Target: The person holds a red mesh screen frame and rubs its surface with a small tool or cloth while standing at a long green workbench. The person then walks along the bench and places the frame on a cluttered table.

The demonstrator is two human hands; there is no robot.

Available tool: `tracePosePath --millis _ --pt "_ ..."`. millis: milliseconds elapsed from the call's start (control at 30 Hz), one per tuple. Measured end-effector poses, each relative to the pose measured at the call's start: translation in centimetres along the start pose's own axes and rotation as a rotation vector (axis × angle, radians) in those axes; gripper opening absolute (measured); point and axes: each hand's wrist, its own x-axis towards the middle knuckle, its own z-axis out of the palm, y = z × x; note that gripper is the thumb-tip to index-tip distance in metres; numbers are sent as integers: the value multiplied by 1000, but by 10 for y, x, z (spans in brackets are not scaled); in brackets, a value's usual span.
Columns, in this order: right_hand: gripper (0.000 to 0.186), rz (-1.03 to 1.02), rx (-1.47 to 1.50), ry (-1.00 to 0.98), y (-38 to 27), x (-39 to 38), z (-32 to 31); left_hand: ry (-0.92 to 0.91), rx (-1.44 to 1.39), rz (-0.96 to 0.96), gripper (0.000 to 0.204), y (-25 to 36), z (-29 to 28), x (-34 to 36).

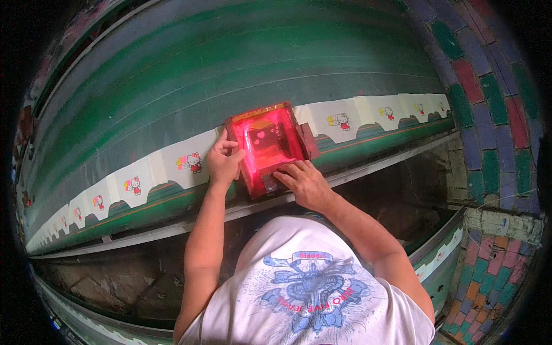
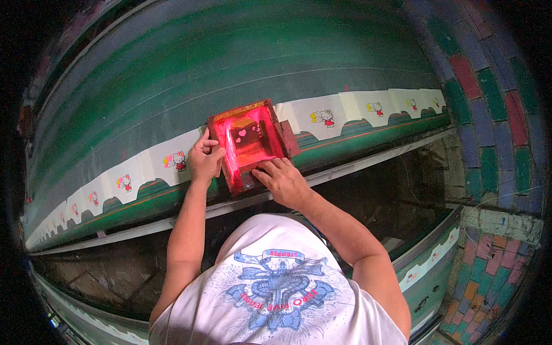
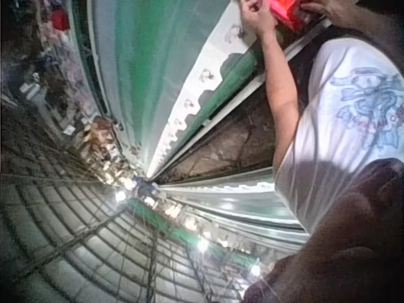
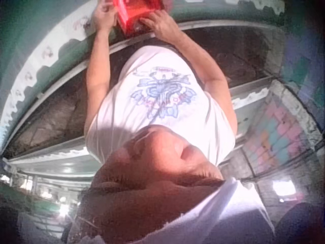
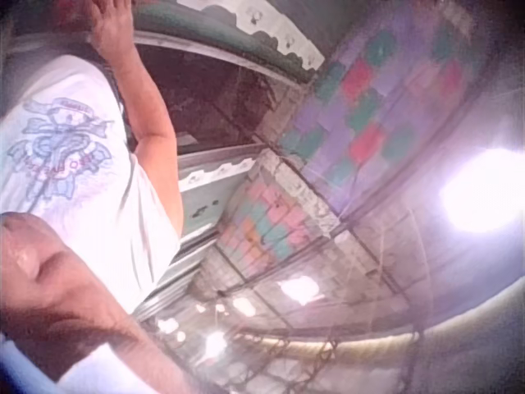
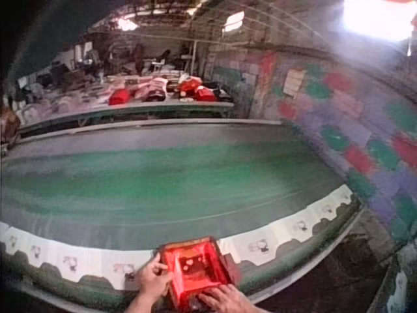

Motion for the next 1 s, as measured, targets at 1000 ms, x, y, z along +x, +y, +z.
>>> tracePosePath --millis 1000 --pt "54 22 410 294 228 -167 -69 24 -184 -151 28 6 245 8"
